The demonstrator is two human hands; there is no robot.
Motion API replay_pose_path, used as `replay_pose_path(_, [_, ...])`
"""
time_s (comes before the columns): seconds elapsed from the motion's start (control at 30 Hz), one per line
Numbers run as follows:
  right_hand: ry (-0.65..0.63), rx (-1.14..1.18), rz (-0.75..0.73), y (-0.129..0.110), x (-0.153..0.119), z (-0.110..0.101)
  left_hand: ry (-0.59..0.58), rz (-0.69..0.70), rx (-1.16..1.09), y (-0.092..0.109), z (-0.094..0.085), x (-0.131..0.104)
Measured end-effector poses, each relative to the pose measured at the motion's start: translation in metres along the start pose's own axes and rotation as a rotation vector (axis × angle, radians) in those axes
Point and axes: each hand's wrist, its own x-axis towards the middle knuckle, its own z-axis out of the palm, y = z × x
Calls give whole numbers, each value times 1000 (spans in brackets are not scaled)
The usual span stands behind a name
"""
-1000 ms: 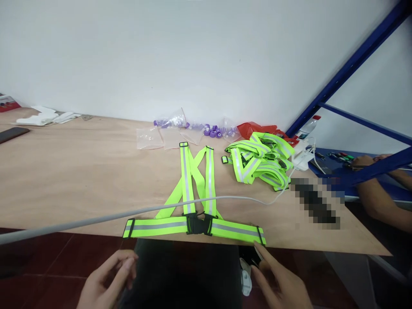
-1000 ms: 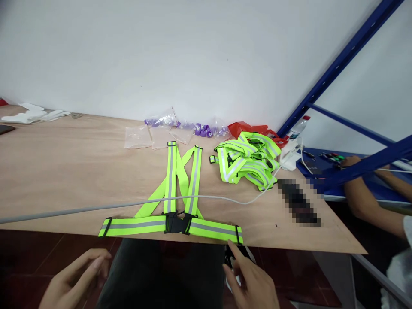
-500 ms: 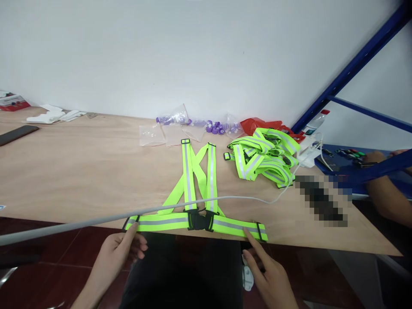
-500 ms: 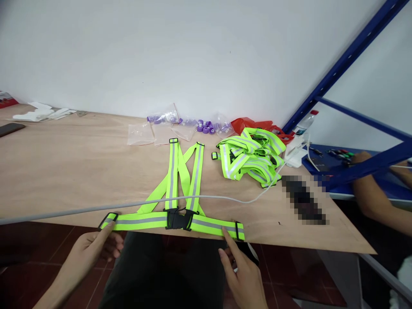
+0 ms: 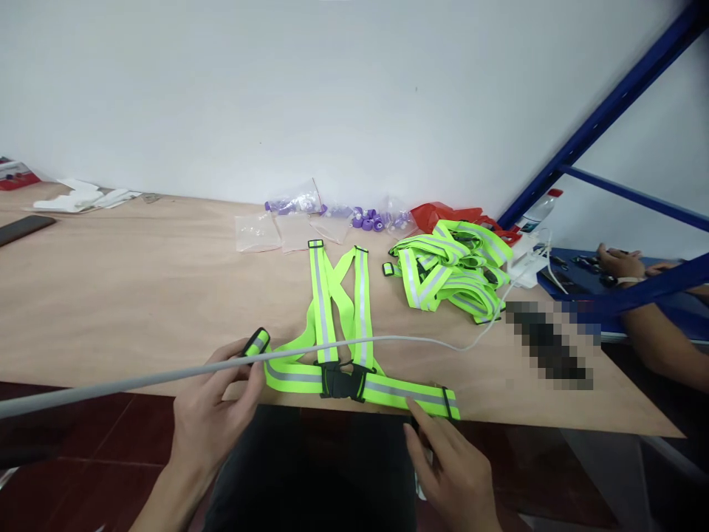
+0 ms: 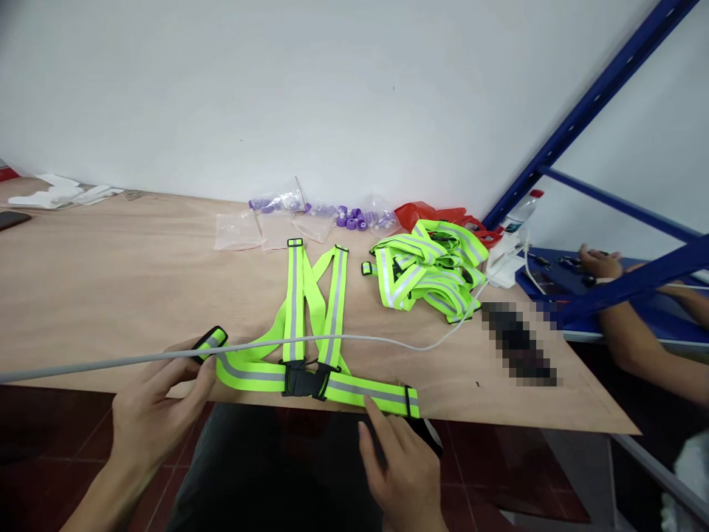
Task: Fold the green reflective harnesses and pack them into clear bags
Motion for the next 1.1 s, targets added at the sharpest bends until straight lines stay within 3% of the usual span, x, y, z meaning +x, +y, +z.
replay_pose_path(0.13, [-36, 19, -205, -30, 42, 8, 56, 160, -105, 10, 14, 4])
replay_pose_path(0.33, [-297, 114, -353, -60, 64, 35, 58, 149, -296, 26, 27, -1])
replay_pose_path(0.4, [-346, 145, -336, -61, 65, 40, 84, -12, -403, 26, 29, -3])
replay_pose_path(0.57, [-393, 154, -311, -60, 73, 42, 228, -910, -950, 13, 32, -10])
replay_pose_path(0.67, [-402, 126, -355, -60, 78, 42, 276, -1263, -1264, 10, 25, -14])
replay_pose_path(0.77, [-412, 121, -396, -59, 80, 45, 319, -1423, -1398, 15, 14, -18])
replay_pose_path(0.9, [-421, 152, -412, -53, 78, 50, 314, -1507, -1506, 23, 1, -26])
replay_pose_path(1.1, [-510, 148, -437, -44, 74, 51, 26, -1490, -1544, 32, 2, -26])
